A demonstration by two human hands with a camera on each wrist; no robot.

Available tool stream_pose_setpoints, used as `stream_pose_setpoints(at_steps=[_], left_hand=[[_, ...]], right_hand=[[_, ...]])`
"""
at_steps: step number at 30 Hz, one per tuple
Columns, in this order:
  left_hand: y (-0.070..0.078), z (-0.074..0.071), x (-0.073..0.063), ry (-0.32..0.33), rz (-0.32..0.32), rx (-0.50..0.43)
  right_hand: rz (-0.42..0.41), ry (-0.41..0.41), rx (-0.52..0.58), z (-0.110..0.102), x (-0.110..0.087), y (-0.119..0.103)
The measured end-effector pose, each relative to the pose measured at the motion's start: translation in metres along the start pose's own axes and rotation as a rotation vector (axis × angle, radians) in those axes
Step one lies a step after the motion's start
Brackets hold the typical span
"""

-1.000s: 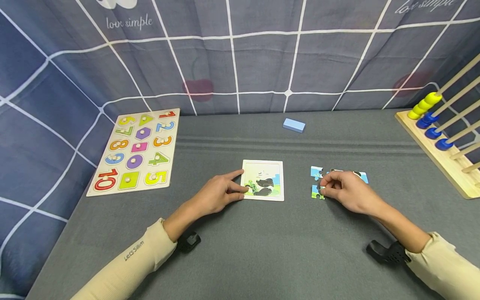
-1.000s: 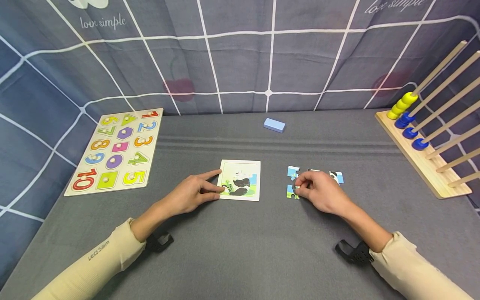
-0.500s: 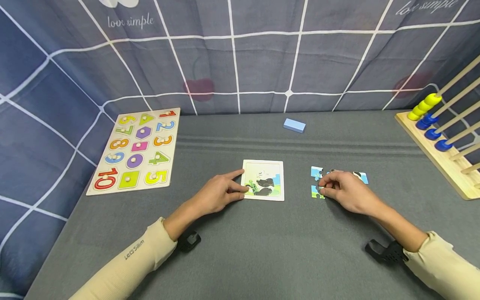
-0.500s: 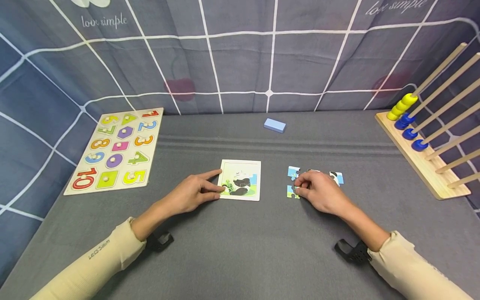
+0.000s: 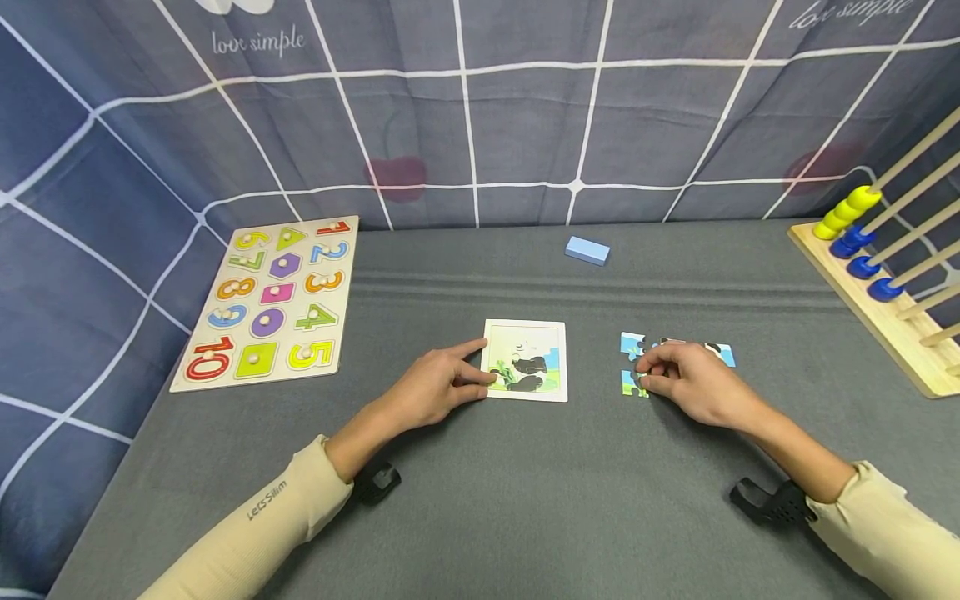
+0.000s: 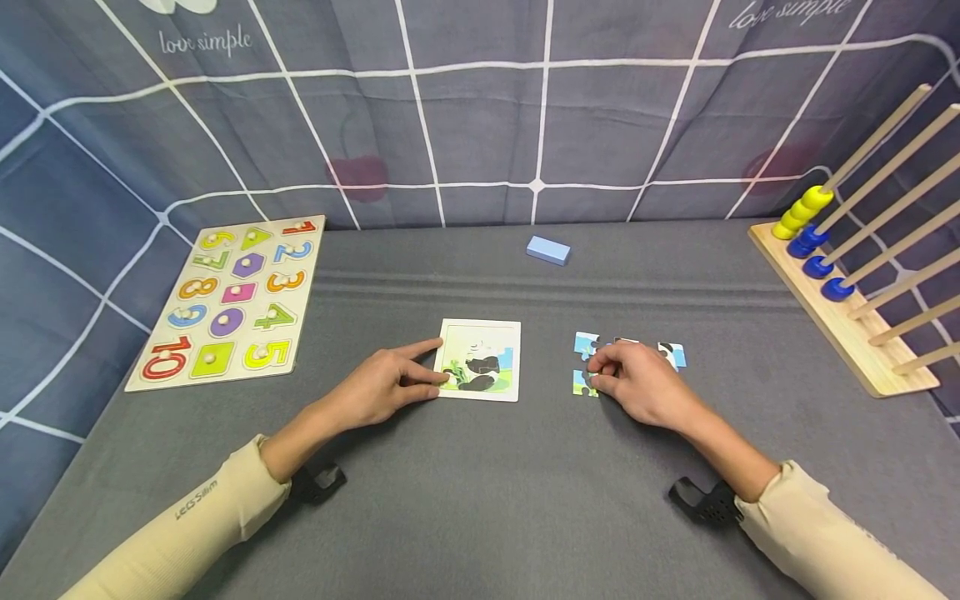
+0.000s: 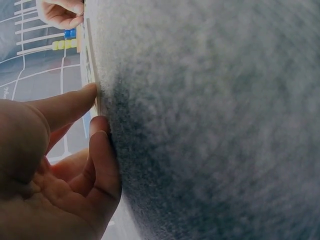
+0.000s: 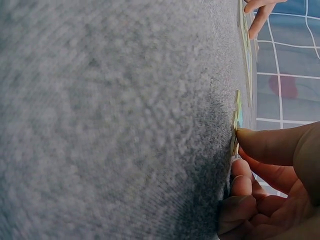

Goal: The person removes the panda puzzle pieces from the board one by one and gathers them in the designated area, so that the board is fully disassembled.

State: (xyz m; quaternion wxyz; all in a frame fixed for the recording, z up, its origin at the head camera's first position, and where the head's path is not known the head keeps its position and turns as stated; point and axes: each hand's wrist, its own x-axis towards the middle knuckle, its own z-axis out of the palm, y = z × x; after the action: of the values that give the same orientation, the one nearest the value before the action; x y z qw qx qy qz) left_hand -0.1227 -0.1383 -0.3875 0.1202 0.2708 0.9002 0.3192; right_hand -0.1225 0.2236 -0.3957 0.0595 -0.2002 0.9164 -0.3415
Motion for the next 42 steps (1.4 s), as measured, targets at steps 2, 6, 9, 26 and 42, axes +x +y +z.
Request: stream_pose_setpoints(at_steps=[2,6,9,26,42], left_hand=[[0.000,0.000,0.000,0.002,0.009,0.002],[-0.001,0.000,-0.001,0.007,0.020,0.010],[-0.002,0.000,-0.002,0.005,0.020,0.012],[-0.003,0.001,0.000,-0.001,0.002,-0.002],[-0.003,0.000,0.000,-0.015,-0.001,-0.003]], right_hand=[[0.007,0.000,-0.008,0.000,0.000,0.000],[0.012,0.005,-0.017,0.001,-0.001,-0.001],[0.002,0.009,-0.001,0.002,-0.001,-0.001],[-0.029,0.010,0.094,0.014,0.022,-0.033],[-0.140,-0.029,0.111,0.047,0.066,-0.067]])
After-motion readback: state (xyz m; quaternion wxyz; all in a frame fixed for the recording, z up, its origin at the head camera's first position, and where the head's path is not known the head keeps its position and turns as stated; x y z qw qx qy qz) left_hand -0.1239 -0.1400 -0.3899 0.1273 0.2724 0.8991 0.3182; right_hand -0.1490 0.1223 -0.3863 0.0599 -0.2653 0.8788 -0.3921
